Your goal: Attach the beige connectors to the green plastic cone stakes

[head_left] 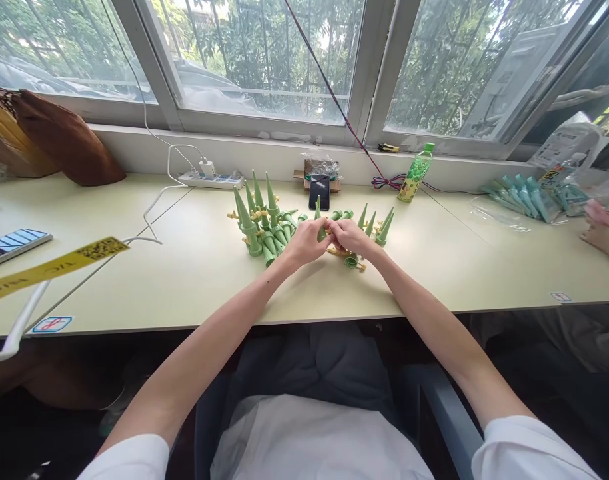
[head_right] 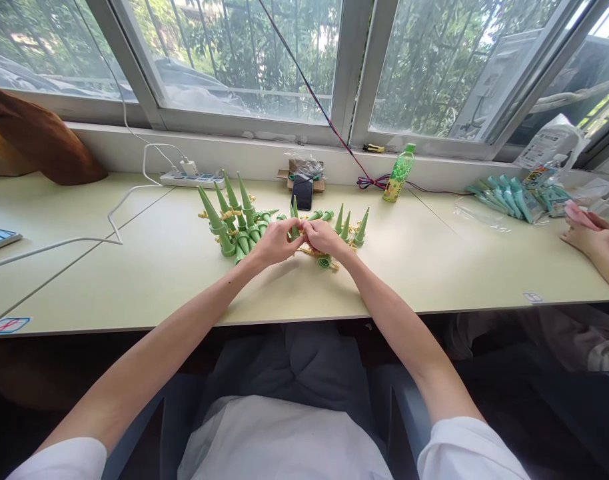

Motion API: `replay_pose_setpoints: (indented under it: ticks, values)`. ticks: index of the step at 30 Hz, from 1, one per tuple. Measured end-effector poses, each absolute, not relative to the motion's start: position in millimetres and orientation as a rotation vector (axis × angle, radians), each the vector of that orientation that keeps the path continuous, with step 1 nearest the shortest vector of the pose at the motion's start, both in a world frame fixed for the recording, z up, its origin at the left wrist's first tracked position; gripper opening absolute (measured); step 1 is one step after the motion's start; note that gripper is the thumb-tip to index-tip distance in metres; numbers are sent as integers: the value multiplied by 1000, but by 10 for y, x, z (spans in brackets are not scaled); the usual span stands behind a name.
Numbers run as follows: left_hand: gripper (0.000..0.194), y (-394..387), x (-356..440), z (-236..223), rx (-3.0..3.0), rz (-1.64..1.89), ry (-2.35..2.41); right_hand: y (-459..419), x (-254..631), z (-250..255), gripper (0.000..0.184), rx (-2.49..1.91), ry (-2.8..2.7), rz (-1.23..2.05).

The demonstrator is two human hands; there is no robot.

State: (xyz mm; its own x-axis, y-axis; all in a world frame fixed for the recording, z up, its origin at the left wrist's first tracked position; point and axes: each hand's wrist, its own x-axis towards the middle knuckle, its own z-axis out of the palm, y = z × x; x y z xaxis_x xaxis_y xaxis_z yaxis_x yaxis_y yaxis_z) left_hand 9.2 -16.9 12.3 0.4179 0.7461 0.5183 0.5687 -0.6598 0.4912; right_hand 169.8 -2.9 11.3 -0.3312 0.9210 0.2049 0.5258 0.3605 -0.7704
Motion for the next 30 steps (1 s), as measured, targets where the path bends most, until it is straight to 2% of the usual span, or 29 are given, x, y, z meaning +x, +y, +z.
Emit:
replay_pose_setpoints:
  ticks: [13,25,30]
  values:
    - [17,-158,82,105,2520,991,1173,-51,1713,165,49,-1297,-2088,704]
    - [14,-176,95,139,2458,1087,1144,-67,1711,186,56,-1320,-2053,700]
    - [13,-173,96,146,2424,1110,1156,-60,1695,178,53,-1294,-2014,671]
